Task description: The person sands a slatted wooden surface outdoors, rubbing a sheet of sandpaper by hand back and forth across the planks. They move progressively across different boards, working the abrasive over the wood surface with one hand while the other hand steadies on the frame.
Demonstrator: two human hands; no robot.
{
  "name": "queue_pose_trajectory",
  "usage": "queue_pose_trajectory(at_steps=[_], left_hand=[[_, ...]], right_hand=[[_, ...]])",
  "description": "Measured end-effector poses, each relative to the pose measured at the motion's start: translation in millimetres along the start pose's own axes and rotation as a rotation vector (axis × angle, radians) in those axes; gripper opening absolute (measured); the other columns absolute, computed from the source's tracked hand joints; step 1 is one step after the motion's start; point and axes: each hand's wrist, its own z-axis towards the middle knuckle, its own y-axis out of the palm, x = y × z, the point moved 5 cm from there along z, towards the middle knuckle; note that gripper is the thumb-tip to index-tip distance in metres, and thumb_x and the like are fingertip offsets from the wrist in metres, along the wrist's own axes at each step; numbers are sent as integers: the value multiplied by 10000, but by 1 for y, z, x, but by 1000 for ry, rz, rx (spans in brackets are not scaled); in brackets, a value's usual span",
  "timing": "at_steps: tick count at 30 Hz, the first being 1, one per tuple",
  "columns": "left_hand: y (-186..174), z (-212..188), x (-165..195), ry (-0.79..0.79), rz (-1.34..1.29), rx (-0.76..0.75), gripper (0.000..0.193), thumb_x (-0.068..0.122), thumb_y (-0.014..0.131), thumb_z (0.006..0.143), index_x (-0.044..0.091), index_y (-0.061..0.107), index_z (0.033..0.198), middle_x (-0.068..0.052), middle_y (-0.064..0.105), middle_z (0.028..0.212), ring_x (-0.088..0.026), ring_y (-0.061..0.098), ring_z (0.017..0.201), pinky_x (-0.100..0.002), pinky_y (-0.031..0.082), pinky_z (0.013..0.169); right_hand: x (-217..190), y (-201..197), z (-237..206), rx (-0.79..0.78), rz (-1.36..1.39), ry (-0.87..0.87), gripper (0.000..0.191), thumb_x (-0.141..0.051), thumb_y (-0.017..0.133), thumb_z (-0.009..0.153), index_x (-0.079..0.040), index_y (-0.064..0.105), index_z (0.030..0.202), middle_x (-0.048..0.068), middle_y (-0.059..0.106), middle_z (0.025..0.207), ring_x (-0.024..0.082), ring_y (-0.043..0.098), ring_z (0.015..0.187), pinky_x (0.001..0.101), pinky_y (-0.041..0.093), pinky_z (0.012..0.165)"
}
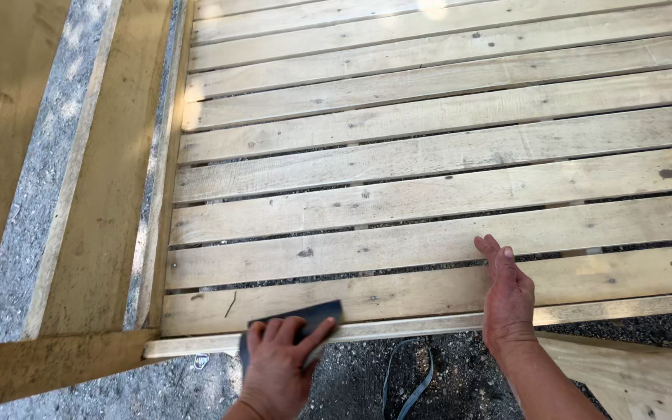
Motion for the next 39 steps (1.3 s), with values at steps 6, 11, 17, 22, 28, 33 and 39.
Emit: queue_pose_trajectory(at_steps=[6, 11, 17, 22, 28, 33, 39], left_hand=[[-7, 62, 215, 243, -299, 43, 748, 199, 690, 850, 278, 432, 1548, -187, 508, 1212, -380, 459, 1230, -719, 176, 1100], [-13, 90, 317, 422, -416, 140, 739, 148, 668, 815, 245, 504, 1528, -196, 560, 1200, -396, 496, 1235, -662, 285, 1065], [-14, 61, 179, 263, -129, -46, 680, 278, 672, 936, 455, 404, 1535, -102, 551, 1242, -270, 503, 1252, -542, 301, 1111], [8, 78, 217, 193, -52, -61, 730, 316, 692, 903, 445, 406, 1562, -105, 518, 1277, -307, 478, 1256, -609, 251, 1093], [20, 129, 405, 612, -150, 121, 762, 111, 605, 805, 64, 397, 1537, -156, 336, 1614, -358, 314, 1480, -684, 165, 1152], [55, 121, 309, 818, -9, 116, 813, 348, 526, 899, 6, 281, 1595, -156, 159, 1704, -260, 123, 1574, -587, 58, 1203], [65, 97, 212, 902, 277, 550, 594, 434, 450, 1010, 169, 404, 1540, -58, 260, 1696, -199, 205, 1578, -549, 124, 1235]], right_hand=[[-17, -107, 33, 213, 90, -97, 647, -491, 370, 1066, 44, 560, 1377, 130, 593, 1482, 254, 419, 1513, 415, 189, 1280], [-25, -173, 48, 297, 120, -213, 627, -452, 419, 1085, 102, 556, 1345, 196, 594, 1460, 286, 474, 1483, 397, 261, 1283], [-36, -219, 59, 343, 55, -227, 676, -492, 445, 1065, 98, 545, 1379, 182, 602, 1452, 277, 480, 1470, 402, 249, 1271], [-44, -246, 61, 365, 61, -198, 714, -517, 439, 1049, 82, 507, 1432, 153, 594, 1476, 232, 456, 1492, 390, 209, 1270], [-43, -260, 62, 361, 91, -181, 721, -522, 426, 1053, 85, 495, 1436, 170, 585, 1479, 234, 480, 1475, 382, 266, 1267], [-46, -283, 61, 368, 29, -148, 719, -546, 412, 1035, 26, 511, 1460, 126, 599, 1480, 206, 468, 1475, 368, 226, 1264], [-43, -286, 55, 345, -110, -119, 712, -585, 388, 1022, -56, 554, 1469, 49, 642, 1455, 153, 467, 1439, 357, 195, 1242]])
